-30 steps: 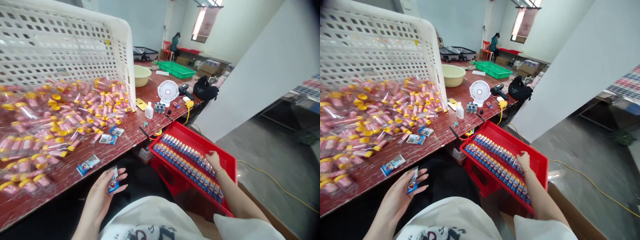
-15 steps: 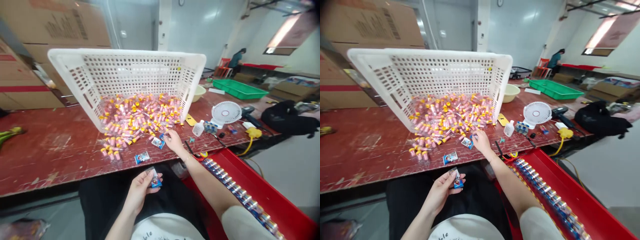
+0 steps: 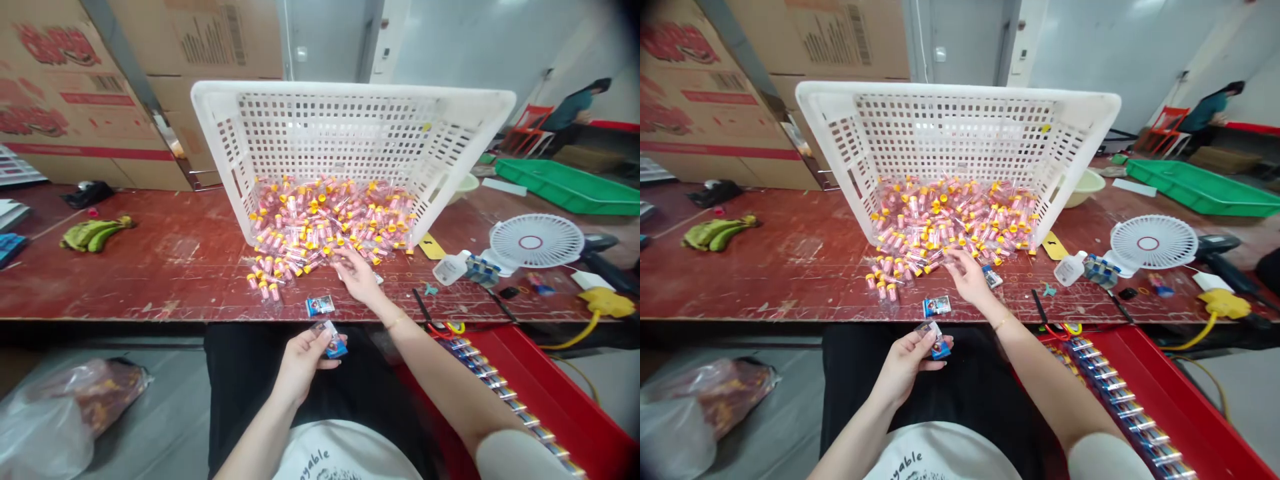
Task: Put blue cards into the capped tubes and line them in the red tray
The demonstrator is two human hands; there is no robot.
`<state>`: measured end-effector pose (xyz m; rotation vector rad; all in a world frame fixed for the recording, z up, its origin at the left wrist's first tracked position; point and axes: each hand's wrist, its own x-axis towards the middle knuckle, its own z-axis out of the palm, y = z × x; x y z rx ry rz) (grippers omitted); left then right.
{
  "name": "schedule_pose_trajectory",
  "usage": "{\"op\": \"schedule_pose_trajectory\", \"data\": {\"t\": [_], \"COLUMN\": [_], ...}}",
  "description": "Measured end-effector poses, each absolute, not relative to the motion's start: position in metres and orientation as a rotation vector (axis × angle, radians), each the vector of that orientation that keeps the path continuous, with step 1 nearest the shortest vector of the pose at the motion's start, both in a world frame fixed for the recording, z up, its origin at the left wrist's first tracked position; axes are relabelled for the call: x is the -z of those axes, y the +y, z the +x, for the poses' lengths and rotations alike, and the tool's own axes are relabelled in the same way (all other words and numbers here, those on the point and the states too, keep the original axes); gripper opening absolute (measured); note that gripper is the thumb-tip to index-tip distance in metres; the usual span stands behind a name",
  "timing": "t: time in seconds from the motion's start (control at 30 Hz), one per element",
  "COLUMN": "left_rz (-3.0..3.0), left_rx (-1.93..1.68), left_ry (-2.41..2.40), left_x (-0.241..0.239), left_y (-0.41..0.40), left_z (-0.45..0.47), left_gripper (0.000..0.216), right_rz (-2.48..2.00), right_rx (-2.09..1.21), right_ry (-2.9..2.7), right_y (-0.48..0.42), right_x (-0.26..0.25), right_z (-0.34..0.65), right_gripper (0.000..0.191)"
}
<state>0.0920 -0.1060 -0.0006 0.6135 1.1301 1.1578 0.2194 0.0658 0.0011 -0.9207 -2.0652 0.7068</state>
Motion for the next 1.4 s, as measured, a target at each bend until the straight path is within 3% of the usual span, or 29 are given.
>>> {"op": "schedule_pose_trajectory", "data": {"t": [0.1,0.17,0.4,0.57,0.7,0.9,1.13,1.2,1.3,1.4], "left_rz": [0.66,0.667,0.794,0.946,1.04,0.886,0.475,0.385,0.276,0.261], "left_rx": [-1.156,-1.157,-1.237,-1.211,-1.175,-1.173,-0.987,-1.002,-1.042,-1.062], "left_ry": [1.124,1.121,1.147,1.186,1.252,1.148,0.811,0.772,0.799,0.808], "left_x": [-0.002,-0.004,-0.012,-0.017,-0.011,-0.009,-0.01,-0.01,-0.011,-0.012], "left_y": [-0.107,-0.108,-0.11,-0.114,-0.114,-0.111,-0.112,-0.107,-0.1,-0.095], "left_z": [0.096,0.099,0.107,0.108,0.109,0.109,0.119,0.122,0.126,0.13], "left_gripper": [0.035,0.032,0.024,0.025,0.026,0.03,0.028,0.026,0.024,0.022], "right_rz": [-0.807,-0.796,-0.827,-0.834,-0.85,-0.798,-0.76,-0.719,-0.801,-0.967], "right_rx": [-1.312,-1.47,-1.216,-1.227,-1.15,-1.519,-1.74,-1.705,-1.473,-1.2], "right_ry": [-1.727,-1.627,-1.731,-1.782,-1.961,-1.782,-1.537,-1.672,-1.834,-1.873], "right_y": [0.028,0.006,-0.026,-0.034,-0.036,-0.032,-0.047,-0.059,-0.079,-0.091], "right_x": [-0.019,-0.03,-0.06,-0.071,-0.075,-0.059,-0.015,-0.009,-0.004,0.001], "right_z": [0.24,0.253,0.279,0.28,0.277,0.269,0.271,0.274,0.274,0.269], "right_gripper": [0.038,0.033,0.021,0.034,0.032,0.04,0.027,0.043,0.087,0.097]}}
